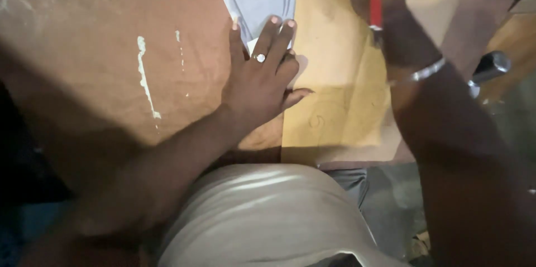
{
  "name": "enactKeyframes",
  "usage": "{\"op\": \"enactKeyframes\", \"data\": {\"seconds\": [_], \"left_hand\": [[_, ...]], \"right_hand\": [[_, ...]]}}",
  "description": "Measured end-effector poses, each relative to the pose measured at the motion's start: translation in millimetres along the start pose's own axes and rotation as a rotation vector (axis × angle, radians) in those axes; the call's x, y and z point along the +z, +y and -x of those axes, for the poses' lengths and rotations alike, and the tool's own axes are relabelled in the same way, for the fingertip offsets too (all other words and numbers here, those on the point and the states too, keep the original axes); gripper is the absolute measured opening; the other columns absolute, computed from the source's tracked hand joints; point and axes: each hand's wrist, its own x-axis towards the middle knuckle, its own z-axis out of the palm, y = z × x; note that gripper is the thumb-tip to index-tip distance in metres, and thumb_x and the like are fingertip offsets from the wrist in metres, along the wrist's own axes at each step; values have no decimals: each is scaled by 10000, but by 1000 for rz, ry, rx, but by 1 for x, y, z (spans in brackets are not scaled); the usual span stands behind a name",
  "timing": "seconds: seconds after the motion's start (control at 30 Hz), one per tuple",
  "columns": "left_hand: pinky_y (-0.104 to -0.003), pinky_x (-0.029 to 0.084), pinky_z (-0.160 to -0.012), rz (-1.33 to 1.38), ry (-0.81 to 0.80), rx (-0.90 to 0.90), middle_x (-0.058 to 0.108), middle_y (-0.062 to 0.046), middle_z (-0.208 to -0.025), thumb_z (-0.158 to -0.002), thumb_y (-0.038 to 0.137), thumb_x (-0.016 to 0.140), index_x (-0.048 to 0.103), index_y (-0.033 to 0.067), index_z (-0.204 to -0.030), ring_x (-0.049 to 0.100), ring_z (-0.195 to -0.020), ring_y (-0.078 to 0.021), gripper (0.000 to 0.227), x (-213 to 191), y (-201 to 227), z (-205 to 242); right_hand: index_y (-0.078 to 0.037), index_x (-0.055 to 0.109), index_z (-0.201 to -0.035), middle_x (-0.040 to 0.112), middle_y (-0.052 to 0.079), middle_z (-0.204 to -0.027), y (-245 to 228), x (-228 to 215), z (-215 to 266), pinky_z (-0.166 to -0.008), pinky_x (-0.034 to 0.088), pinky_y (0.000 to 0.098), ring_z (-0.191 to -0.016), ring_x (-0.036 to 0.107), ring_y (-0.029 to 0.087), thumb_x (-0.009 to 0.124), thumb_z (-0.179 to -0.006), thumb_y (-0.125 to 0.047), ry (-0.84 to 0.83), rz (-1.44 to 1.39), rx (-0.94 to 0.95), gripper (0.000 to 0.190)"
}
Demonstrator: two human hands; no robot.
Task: Trace a decorative pattern from a template onto a piece of cardboard using a pencil and an eraser.
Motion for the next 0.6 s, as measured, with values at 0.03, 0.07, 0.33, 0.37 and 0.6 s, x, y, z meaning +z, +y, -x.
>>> {"op": "enactKeyframes", "data": {"seconds": [0.03,0.07,0.33,0.37,0.6], "left_hand": [[-856,206,-1086,2,-24,-15,382,-217,-1599,-868,596,780,633,69,-1161,288,-1520,-404,620,-1,-1,-2],[-859,207,-1086,2,-48,-30,398,-186,-1595,-846,608,783,636,87,-1119,297,-1515,-396,607,-2,-2,-5],[-849,200,-1131,-45,-61,72,419,-137,-1609,-862,638,777,644,89,-1235,317,-1517,-383,677,-5,-22,-26],[-852,206,-1123,-80,-90,76,426,-123,-1601,-870,665,772,642,91,-1220,327,-1507,-377,685,-6,-24,-29],[-846,219,-1135,-68,-59,65,412,-116,-1597,-943,677,743,584,147,-1538,320,-1512,-361,813,4,-27,-28]], "right_hand": [[-115,707,-953,694,41,-1034,11,-26,7,-768,507,271,-921,645,142,795,-808,-356,-4,-71,27,294],[-121,707,-940,693,36,-1026,29,-50,1,-757,506,265,-911,644,134,804,-798,-373,-9,-142,51,306],[28,654,-1104,679,140,-886,-77,191,-4,-711,531,310,-770,663,214,644,-1115,-228,-227,960,-165,257],[10,628,-1142,689,115,-921,-79,187,-3,-729,546,279,-780,670,182,679,-1142,-203,-227,910,-81,219],[48,674,-1048,686,151,-892,-78,181,-22,-720,551,314,-760,692,228,687,-1078,-82,-341,993,-178,134]]}}
